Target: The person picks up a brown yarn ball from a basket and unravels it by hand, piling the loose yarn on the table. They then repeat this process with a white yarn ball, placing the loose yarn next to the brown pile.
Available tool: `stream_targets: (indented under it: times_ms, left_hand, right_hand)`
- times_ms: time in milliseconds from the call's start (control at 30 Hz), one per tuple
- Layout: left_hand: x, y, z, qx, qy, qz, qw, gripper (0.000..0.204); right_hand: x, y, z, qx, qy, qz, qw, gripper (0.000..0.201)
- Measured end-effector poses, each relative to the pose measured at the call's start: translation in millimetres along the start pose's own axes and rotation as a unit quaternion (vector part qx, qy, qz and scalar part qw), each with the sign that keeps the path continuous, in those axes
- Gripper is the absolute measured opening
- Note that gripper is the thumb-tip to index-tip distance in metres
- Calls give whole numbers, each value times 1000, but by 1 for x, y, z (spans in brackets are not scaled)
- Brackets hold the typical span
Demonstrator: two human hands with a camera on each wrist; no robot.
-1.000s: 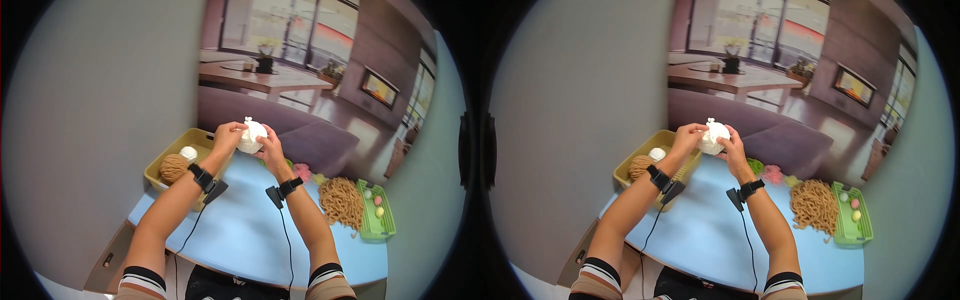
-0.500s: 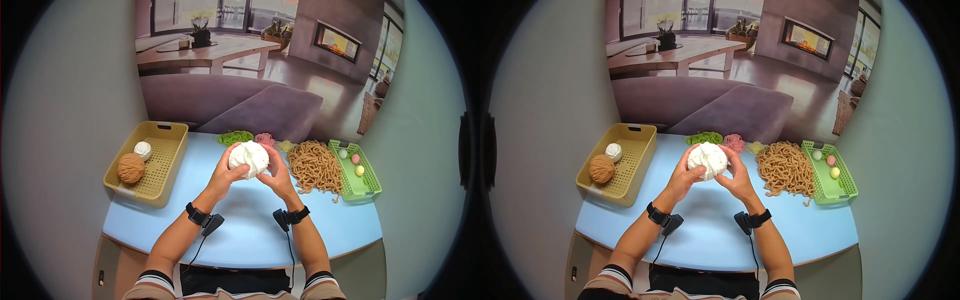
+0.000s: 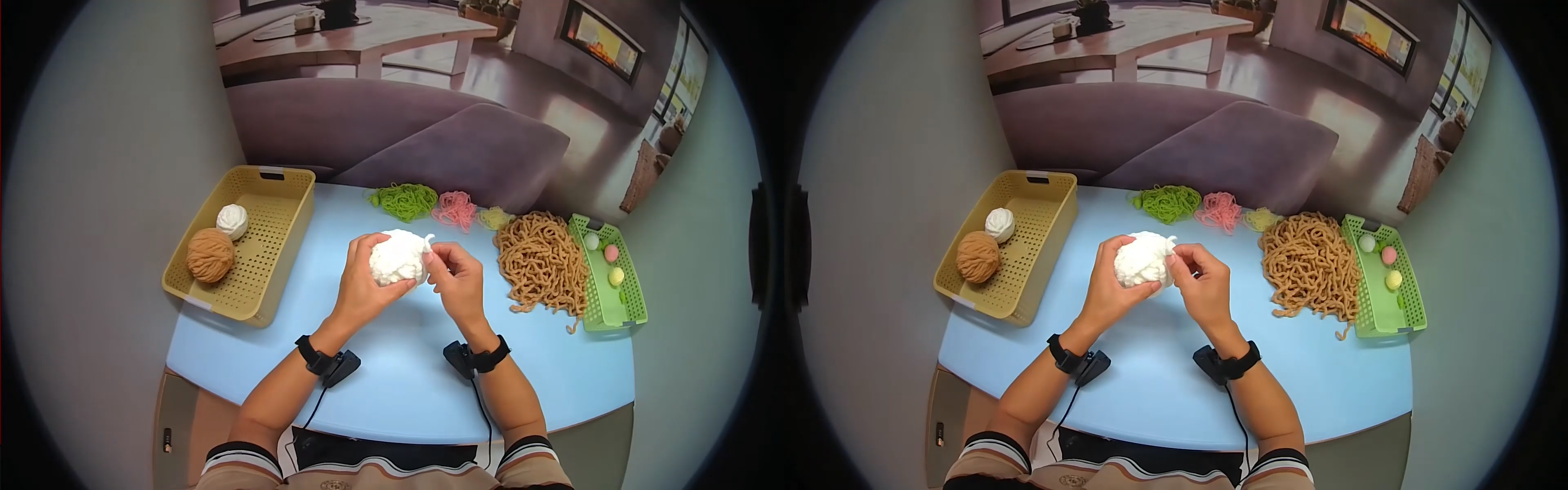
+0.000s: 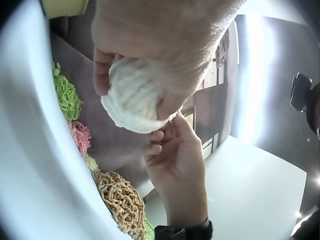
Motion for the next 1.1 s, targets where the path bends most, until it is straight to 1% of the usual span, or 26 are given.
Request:
stream_targets:
  times_ms: [67,100,200,300,400,433,500,533,600,633,700,733,800,900,1033,1100]
  left_hand:
    - [-4,-8,-11,-96,67,-23,993,80]
    - [-6,-11,-14,-143,100,-34,984,79]
    - [-9,-14,-17,-180,153,-24,971,78]
    - [-8,-10,-18,-85,117,-2,990,77]
    - [-7,-9,-9,-79,128,10,989,76]
    - [-8,-10,-10,-80,121,4,989,76]
    - [-9,-11,-15,-82,106,-7,991,76]
    - [-9,-13,-16,-130,131,-13,983,76]
    - [-10,-16,-18,-224,179,-25,958,74]
    - [-11,-17,-21,-273,221,-38,935,73]
    - [-14,-18,-27,-368,303,-62,877,70]
    - [-14,-18,-25,-398,308,-71,861,69]
    - [-14,-16,-21,-456,315,-86,828,67]
    - [-15,-16,-21,-475,312,-83,818,67]
    - [-16,-18,-23,-458,301,-75,833,68]
    - [-16,-18,-22,-450,303,-77,837,68]
  right_hand:
    - [5,8,2,68,-76,1,995,22]
    - [7,11,-2,93,-62,13,994,20]
    - [6,17,-12,54,-48,91,993,21]
    - [-1,11,0,-16,18,75,997,21]
    - [-6,-3,-11,-168,85,8,982,20]
    - [-8,-4,-12,-192,76,20,978,16]
    - [-8,-4,-13,-201,91,11,975,14]
    - [-8,-3,-13,-206,99,6,974,13]
    - [-10,-3,-11,-111,86,-25,990,12]
    - [-10,-3,-10,-63,80,-40,994,11]
    - [-10,0,-9,-5,14,-27,1000,10]
    - [-9,1,-8,24,-18,-23,999,10]
    - [-7,3,-11,-11,36,-9,999,10]
    - [-11,-1,-26,-76,113,-10,991,11]
    - [-16,-6,-32,-166,184,0,969,13]
    - [-17,-6,-29,-172,187,-3,967,11]
Point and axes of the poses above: each hand's wrist, its own x-axis towards the middle knuckle, its own y-axis out of the back of the hand, z = x × y, the point moved 5 cm from there along x, towards the middle knuckle, and after that the axes turned 8 degrees about z, right-handed, at the moved point
